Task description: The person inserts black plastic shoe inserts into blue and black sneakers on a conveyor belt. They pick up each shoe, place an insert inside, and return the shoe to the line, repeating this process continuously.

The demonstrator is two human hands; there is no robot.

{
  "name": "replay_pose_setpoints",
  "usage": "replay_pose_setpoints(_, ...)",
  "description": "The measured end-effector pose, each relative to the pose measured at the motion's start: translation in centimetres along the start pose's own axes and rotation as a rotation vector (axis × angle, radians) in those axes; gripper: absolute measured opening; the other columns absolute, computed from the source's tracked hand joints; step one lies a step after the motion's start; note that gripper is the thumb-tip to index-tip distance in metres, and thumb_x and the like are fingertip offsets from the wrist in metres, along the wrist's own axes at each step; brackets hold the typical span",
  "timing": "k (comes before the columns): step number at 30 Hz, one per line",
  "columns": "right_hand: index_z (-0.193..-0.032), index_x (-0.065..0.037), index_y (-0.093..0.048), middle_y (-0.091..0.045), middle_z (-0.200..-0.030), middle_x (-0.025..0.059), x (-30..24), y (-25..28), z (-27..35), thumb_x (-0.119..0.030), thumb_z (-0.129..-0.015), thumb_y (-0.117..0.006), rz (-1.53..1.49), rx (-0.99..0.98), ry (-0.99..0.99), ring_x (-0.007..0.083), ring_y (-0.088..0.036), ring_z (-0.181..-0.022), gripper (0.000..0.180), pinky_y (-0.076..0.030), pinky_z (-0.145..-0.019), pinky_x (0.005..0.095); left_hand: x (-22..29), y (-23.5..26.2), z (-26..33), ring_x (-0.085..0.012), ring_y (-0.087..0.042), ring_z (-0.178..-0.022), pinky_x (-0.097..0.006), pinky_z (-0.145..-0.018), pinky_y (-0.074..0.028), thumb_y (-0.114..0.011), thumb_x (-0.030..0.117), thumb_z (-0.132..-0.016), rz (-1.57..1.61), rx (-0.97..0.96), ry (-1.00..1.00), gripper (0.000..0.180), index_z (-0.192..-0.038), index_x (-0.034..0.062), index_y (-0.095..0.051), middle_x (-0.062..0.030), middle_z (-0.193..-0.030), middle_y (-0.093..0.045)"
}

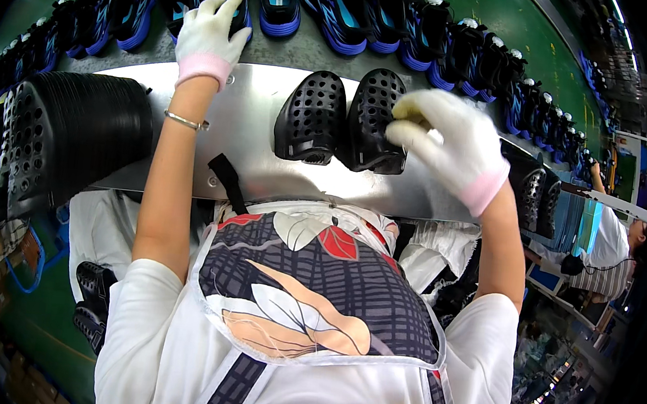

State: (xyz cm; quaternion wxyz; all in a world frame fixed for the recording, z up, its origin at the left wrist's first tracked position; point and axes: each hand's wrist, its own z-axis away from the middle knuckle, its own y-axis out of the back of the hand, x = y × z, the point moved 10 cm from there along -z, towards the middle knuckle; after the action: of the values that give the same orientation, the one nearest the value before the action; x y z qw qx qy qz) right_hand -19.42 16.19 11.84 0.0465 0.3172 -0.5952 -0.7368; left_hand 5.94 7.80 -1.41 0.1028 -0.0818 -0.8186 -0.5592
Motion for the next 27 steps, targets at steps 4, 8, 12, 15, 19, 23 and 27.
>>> replay_pose_setpoints(4,-0.090,-0.006,-0.063,-0.059,-0.082,0.0094,-0.6,-0.9,1.9,-0.030,-0.070,-0.076,0.108,0.131,0.043,0.0287,-0.060,-0.080,0.033,-0.049,-0.072,0.0401,1.8,2.8,1.3,-0.0305,-0.058,-0.108,-0.039,-0.092,-0.050,-0.072,0.029,-0.079,0.204,0.092,-0.029,0.046,-0.122,0.0168,-0.063,-0.0080,-0.122,-0.060)
replay_pose_setpoints(8,-0.086,-0.006,-0.061,-0.058,-0.081,0.0092,-0.2,-1.9,2.1,-0.028,-0.068,-0.078,0.076,0.130,0.021,0.0284,-0.060,-0.079,0.033,-0.049,-0.070,0.0397,3.9,3.4,2.5,-0.0285,-0.063,-0.097,-0.034,-0.083,-0.052,-0.070,0.020,-0.083,0.432,-0.008,-0.145,0.035,-0.115,0.0059,-0.065,-0.0153,-0.113,-0.062)
replay_pose_setpoints(12,-0.085,-0.006,-0.060,-0.058,-0.080,0.0088,-0.9,-1.5,2.5,-0.025,-0.066,-0.079,0.084,0.202,0.130,0.0282,-0.060,-0.076,0.033,-0.048,-0.067,0.0391,5.9,3.5,4.0,-0.0219,-0.063,-0.092,-0.031,-0.076,-0.053,-0.068,0.021,-0.086,0.537,-0.109,-0.183,0.037,-0.120,0.0072,-0.063,-0.0128,-0.104,-0.062)
replay_pose_setpoints(15,-0.085,-0.006,-0.060,-0.059,-0.081,0.0093,-1.0,0.2,3.0,-0.023,-0.066,-0.080,0.049,0.230,0.080,0.0279,-0.060,-0.072,0.033,-0.049,-0.063,0.0380,6.7,3.2,4.8,-0.0182,-0.062,-0.094,-0.030,-0.079,-0.052,-0.066,0.022,-0.089,0.727,-0.329,-0.015,0.042,-0.127,0.0067,-0.059,-0.0106,-0.107,-0.062)
replay_pose_setpoints(19,-0.090,-0.004,-0.062,-0.062,-0.089,0.0094,-4.4,3.4,2.5,-0.022,-0.063,-0.083,0.015,0.277,0.164,0.0277,-0.062,-0.079,0.039,-0.050,-0.067,0.0363,9.8,4.7,5.7,-0.0211,-0.056,-0.113,-0.035,-0.100,-0.044,-0.056,0.034,-0.097,1.496,-0.532,0.097,0.061,-0.142,-0.0034,-0.038,-0.0136,-0.125,-0.057)
replay_pose_setpoints(23,-0.092,-0.005,-0.061,-0.063,-0.096,0.0091,-8.0,2.9,1.0,-0.022,-0.063,-0.083,-0.079,0.326,0.399,0.0274,-0.063,-0.081,0.041,-0.051,-0.069,0.0368,14.2,6.0,7.8,-0.0206,-0.054,-0.120,-0.038,-0.104,-0.042,-0.051,0.053,-0.095,2.233,-0.875,0.169,0.071,-0.142,0.0012,-0.038,-0.0117,-0.128,-0.056)
replay_pose_setpoints(27,-0.100,-0.005,-0.060,-0.062,-0.088,0.0121,-5.2,-0.2,-2.3,-0.032,-0.077,-0.074,-0.150,0.179,0.069,0.0302,-0.063,-0.075,0.038,-0.051,-0.066,0.0373,12.3,3.6,7.4,-0.0200,-0.057,-0.114,-0.036,-0.100,-0.046,-0.057,0.046,-0.094,2.260,-0.837,0.239,0.062,-0.136,0.0026,-0.045,-0.0108,-0.124,-0.058)
